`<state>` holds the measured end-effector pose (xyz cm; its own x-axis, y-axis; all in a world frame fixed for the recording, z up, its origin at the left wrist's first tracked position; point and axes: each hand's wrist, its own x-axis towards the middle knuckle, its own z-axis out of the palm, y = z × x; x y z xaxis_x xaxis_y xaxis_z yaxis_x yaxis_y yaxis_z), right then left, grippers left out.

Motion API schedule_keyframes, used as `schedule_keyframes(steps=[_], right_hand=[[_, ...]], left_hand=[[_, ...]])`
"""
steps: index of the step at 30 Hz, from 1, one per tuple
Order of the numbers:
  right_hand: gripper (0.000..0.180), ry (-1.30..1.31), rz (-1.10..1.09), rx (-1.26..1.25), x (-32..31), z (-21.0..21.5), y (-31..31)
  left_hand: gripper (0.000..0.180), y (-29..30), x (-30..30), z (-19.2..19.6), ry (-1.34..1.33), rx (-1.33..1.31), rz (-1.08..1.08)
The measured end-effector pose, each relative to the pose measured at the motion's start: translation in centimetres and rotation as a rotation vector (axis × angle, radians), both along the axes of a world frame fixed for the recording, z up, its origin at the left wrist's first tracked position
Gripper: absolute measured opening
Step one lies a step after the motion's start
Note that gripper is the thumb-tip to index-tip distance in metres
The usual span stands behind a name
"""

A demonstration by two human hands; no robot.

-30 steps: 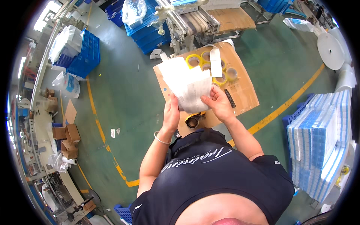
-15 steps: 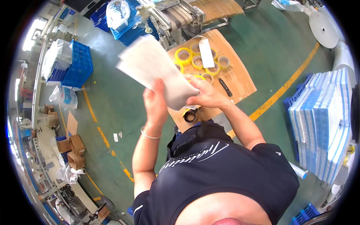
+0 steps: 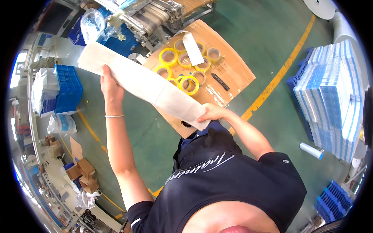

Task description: The person folds and separates strips of printed labels by hand, then applies the labels onto rolls of yellow tape placed on a cardboard sheet.

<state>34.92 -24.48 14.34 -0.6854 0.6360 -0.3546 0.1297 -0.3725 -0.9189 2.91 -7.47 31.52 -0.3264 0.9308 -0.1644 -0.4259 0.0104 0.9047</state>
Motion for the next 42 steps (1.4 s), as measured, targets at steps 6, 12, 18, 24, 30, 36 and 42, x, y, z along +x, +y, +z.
schedule_keyframes(steps=[6,12,18,24,30,36,42], right_hand=[[0.041,-0.345,-0.181,-0.116,13.2,-6.3,-3.0],[0.046,-0.518,-0.255,-0.261,20.9,-14.2,-9.7],[0.041,-0.659,-0.305,-0.460,24.1,-18.6,-18.1],[0.049,-0.807,-0.272,-0.625,22.5,-20.5,-18.3],[0.049,-0.774,-0.244,-0.586,22.6,-20.0,-17.3],[0.045,-0.590,-0.329,-0.546,19.3,-19.8,-12.3],[0.042,-0.654,-0.331,-0.456,16.8,-20.9,-9.2]], left_hand=[[0.049,2.2,5.7,-17.9,-0.285,-0.280,-0.322],[0.048,0.1,16.5,-26.8,-0.367,-0.420,-0.426],[0.037,-2.0,23.5,-31.7,-0.420,-0.562,-0.630],[0.030,-3.6,26.8,-33.7,-0.134,-0.657,-0.634],[0.023,-5.6,28.7,-37.0,0.021,-0.491,-0.698],[0.024,-5.7,27.9,-38.4,0.262,-0.339,-0.807],[0.027,-5.1,26.5,-38.8,0.264,-0.371,-0.619]])
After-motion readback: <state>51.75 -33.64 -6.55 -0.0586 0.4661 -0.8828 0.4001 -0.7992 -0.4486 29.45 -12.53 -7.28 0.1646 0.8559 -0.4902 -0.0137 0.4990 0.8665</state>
